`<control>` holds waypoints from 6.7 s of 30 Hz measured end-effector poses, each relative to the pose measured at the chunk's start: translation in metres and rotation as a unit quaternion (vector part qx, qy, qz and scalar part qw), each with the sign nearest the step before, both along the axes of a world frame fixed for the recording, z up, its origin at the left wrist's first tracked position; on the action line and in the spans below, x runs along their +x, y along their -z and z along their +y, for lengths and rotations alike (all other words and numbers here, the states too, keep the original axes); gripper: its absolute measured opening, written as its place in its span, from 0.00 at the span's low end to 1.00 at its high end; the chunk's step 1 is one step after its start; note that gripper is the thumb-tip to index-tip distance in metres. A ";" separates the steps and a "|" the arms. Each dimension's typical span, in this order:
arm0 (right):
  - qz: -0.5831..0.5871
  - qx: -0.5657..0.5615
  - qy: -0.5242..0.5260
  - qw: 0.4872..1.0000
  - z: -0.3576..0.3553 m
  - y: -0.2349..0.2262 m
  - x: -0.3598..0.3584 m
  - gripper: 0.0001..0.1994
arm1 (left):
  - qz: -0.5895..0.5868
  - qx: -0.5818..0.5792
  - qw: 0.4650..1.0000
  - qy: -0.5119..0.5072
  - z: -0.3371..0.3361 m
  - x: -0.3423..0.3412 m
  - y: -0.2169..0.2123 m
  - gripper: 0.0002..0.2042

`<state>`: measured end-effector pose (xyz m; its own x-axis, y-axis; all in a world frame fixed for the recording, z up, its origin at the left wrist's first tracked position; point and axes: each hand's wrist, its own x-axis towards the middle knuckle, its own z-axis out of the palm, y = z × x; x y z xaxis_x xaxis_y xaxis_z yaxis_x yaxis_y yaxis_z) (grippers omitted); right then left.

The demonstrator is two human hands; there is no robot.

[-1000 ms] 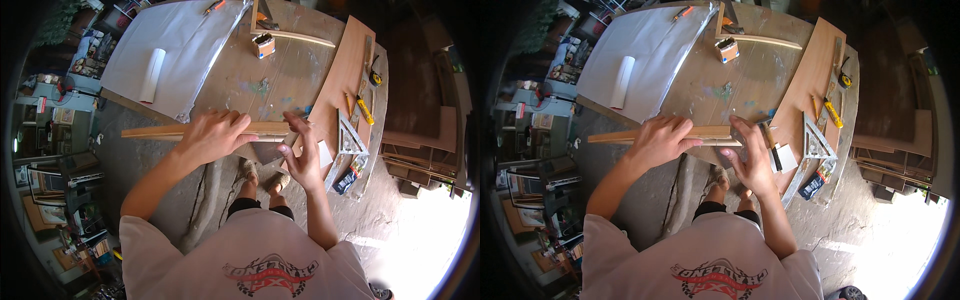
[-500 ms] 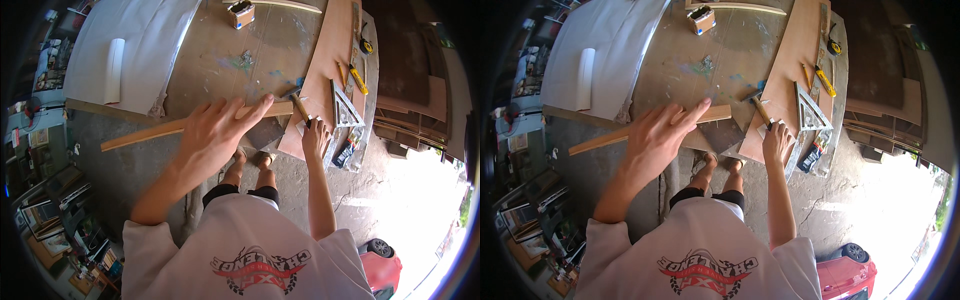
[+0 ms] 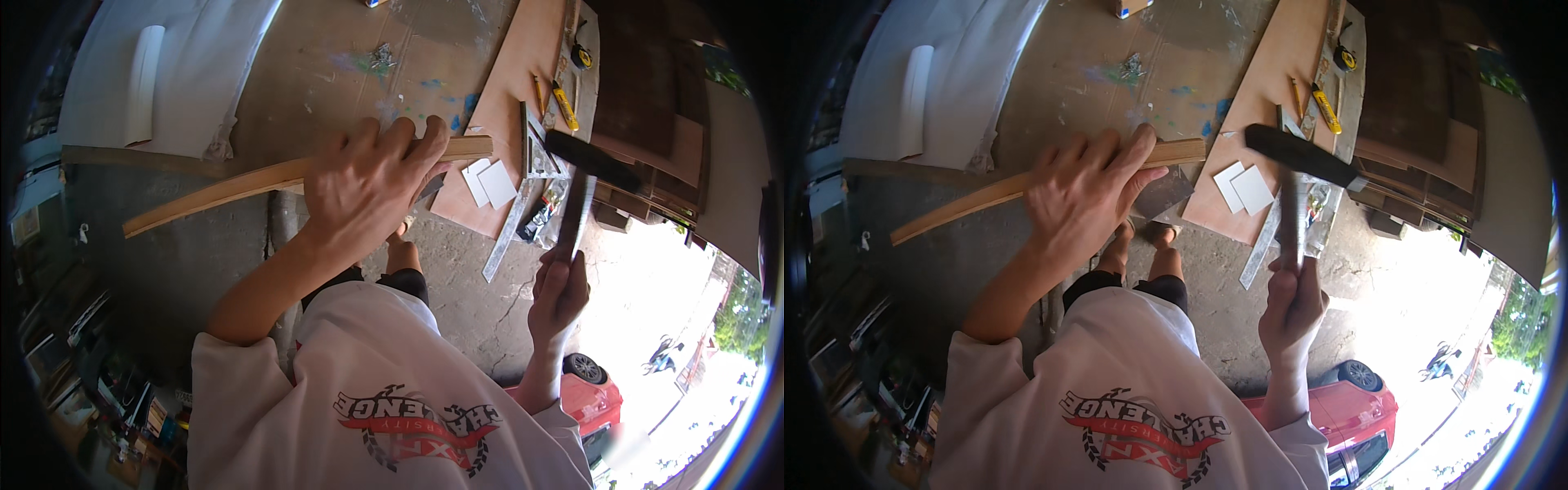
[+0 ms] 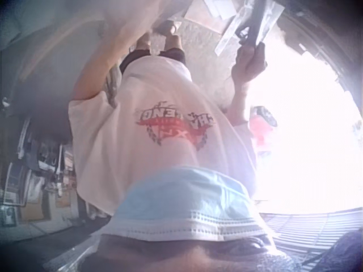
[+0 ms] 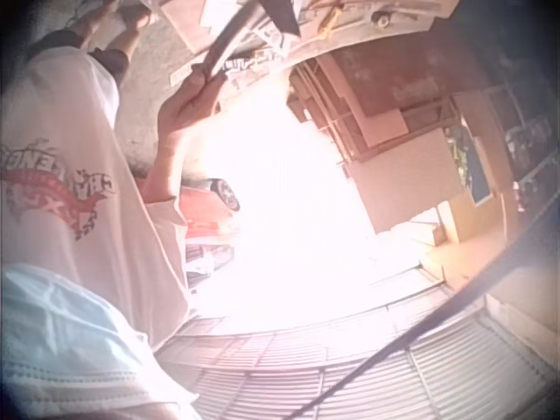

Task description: The person assembles a wooden frame by hammering nails into a rectangular frame and attaching a cross brace. They cut the cross brace with a miter saw and then attach it to the frame, finishing by applying glue to the joints.

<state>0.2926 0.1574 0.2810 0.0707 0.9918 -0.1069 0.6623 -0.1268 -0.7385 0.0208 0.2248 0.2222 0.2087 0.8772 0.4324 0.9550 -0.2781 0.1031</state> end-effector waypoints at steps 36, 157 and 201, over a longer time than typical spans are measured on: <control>0.033 0.215 -0.011 0.976 0.004 -0.046 -0.030 0.26 | 0.018 0.030 0.999 -0.003 -0.002 -0.002 0.006 0.21; -0.077 0.148 -0.419 0.892 0.023 0.234 0.043 0.08 | -0.380 -0.506 0.723 -0.277 -0.098 0.045 0.187 0.22; -0.134 0.031 -0.433 0.891 0.025 0.236 0.041 0.05 | -0.379 -0.503 0.731 -0.261 -0.098 0.044 0.189 0.21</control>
